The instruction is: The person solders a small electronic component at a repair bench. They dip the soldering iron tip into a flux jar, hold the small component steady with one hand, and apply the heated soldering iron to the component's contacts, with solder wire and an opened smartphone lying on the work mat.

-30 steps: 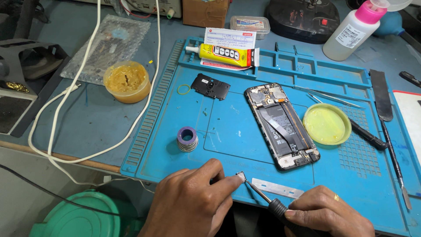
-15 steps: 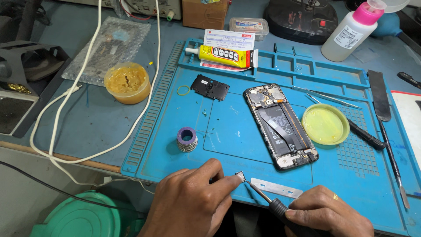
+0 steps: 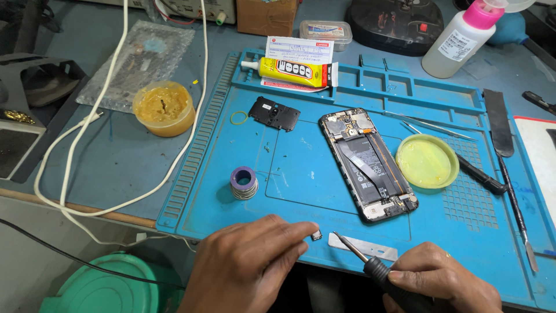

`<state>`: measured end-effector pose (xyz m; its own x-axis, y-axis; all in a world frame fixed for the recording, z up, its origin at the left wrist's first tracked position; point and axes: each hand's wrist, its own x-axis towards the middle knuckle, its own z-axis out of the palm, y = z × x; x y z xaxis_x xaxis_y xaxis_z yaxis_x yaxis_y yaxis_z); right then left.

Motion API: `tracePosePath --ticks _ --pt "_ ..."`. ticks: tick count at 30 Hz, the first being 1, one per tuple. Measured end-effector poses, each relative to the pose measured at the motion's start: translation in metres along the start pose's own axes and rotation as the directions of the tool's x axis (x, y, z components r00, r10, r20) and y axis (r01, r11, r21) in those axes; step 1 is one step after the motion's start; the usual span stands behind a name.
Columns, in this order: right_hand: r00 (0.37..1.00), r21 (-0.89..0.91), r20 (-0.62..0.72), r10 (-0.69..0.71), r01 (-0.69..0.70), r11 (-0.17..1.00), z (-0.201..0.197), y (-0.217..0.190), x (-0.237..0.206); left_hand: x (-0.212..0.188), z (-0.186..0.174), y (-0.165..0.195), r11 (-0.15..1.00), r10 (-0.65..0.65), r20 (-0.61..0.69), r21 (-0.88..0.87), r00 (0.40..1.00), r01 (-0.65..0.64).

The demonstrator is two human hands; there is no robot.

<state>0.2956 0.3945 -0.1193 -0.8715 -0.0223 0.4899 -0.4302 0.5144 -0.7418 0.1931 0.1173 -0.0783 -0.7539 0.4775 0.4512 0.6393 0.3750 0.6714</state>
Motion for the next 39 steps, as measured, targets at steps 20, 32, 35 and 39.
tracePosePath --ticks 20,32,35,39 --pt "0.997 -0.036 0.075 0.032 -0.029 0.999 -0.005 -0.001 0.000 0.002 0.006 0.012 0.996 -0.028 -0.087 0.079 0.996 0.035" --pt "0.998 -0.087 0.049 0.032 -0.028 0.996 0.001 -0.007 0.003 0.003 0.004 0.011 0.997 -0.048 -0.059 0.062 0.997 0.051" --pt "0.999 -0.098 0.035 0.034 -0.030 0.995 0.004 -0.010 0.005 0.003 0.004 0.011 0.997 -0.052 -0.053 0.056 0.997 0.055" --pt "0.999 -0.098 0.011 0.040 -0.039 0.994 0.008 -0.013 0.007 0.003 0.004 0.011 0.997 -0.066 -0.046 0.048 0.997 0.068"
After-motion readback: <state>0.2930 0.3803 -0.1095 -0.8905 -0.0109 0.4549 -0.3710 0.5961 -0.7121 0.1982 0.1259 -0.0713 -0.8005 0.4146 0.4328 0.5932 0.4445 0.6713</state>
